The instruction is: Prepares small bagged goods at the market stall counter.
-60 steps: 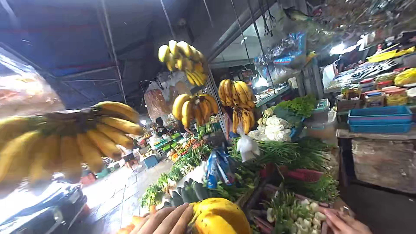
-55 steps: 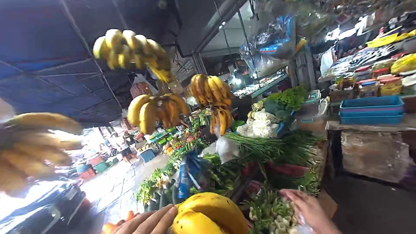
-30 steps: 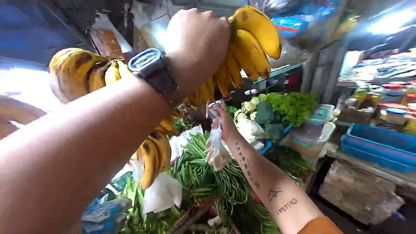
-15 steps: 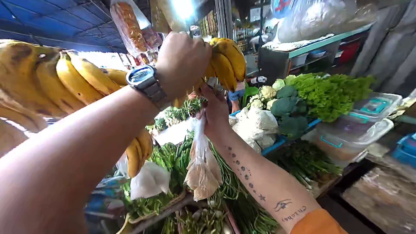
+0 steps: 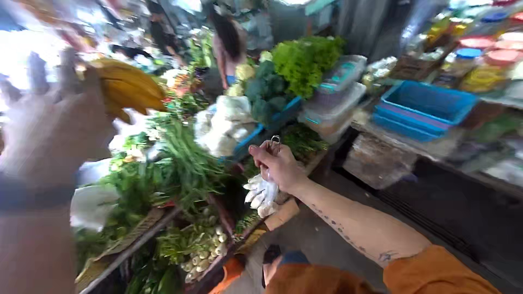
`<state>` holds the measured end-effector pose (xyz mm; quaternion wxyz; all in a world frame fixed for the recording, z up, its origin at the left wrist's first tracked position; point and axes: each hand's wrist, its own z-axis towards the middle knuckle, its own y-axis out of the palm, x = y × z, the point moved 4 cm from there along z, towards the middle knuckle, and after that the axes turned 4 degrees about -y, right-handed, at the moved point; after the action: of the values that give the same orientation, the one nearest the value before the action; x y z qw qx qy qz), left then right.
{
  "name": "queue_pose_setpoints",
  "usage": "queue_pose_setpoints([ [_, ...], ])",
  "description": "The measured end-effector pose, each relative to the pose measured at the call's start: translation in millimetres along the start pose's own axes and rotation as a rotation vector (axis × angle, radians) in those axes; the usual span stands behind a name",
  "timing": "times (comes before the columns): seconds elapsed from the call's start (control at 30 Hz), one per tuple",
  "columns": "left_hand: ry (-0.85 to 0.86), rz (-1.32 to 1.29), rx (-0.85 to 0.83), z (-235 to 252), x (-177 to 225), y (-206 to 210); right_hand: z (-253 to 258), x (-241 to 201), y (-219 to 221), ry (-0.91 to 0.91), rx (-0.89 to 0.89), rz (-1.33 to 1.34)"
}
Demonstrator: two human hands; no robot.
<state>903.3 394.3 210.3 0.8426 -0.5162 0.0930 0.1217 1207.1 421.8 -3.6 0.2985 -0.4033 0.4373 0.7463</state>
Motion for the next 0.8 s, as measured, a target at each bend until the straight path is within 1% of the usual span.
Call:
queue_pose_setpoints([
  [0.03, 0.01, -0.134, 0.031, -25, 42, 3, -26, -11, -38, 0.042, 0.052, 0.047],
  [0.07, 0.022, -0.304, 0.054, -50, 92, 10, -53, -23, -77, 0.074, 0.107, 0.063],
  [0.1, 0.06, -0.559, 0.022, -72, 149, 20, -83, -34, -115, 0.096, 0.168, 0.05],
  [0.13, 0.123, -0.847, -0.054, -95, 204, 40, -115, -43, -152, 0.119, 0.238, 0.019],
  [0.17, 0.174, -1.137, -0.194, -115, 266, 66, -149, -51, -190, 0.148, 0.32, -0.019],
  [0.2, 0.172, -1.385, -0.353, -132, 334, 96, -184, -57, -228, 0.168, 0.421, -0.067],
  [0.23, 0.127, -1.558, -0.506, -150, 408, 125, -220, -63, -265, 0.187, 0.525, -0.126],
  [0.27, 0.076, -1.673, -0.664, -169, 482, 147, -256, -73, -302, 0.21, 0.627, -0.193],
  [0.3, 0.073, -1.726, -0.84, -187, 551, 157, -292, -86, -336, 0.238, 0.724, -0.27],
  [0.33, 0.152, -1.744, -1.024, -202, 613, 154, -326, -104, -370, 0.261, 0.816, -0.351],
  [0.37, 0.331, -1.729, -1.185, -210, 668, 143, -358, -125, -401, 0.284, 0.904, -0.422],
  [0.4, 0.57, -1.669, -1.316, -212, 715, 131, -388, -147, -430, 0.3, 0.992, -0.465],
  [0.43, 0.8, -1.571, -1.397, -211, 760, 120, -416, -167, -454, 0.291, 1.09, -0.468],
  [0.47, 0.982, -1.482, -1.414, -207, 805, 113, -439, -187, -475, 0.254, 1.185, -0.441],
  [0.5, 1.136, -1.419, -1.381, -202, 852, 108, -457, -206, -494, 0.181, 1.278, -0.385],
  [0.57, 1.377, -1.344, -1.249, -193, 943, 88, -477, -244, -522, -0.058, 1.445, -0.243],
  [0.67, 1.696, -1.251, -1.134, -206, 1058, 22, -488, -302, -548, -0.404, 1.629, -0.162],
  [0.73, 1.842, -1.264, -1.062, -228, 1113, -18, -497, -336, -564, -0.551, 1.688, -0.162],
  [0.77, 1.875, -1.297, -1.057, -237, 1138, -32, -504, -353, -574, -0.586, 1.718, -0.174],
  [0.8, 1.879, -1.327, -1.093, -242, 1162, -44, -513, -370, -588, -0.588, 1.756, -0.183],
])
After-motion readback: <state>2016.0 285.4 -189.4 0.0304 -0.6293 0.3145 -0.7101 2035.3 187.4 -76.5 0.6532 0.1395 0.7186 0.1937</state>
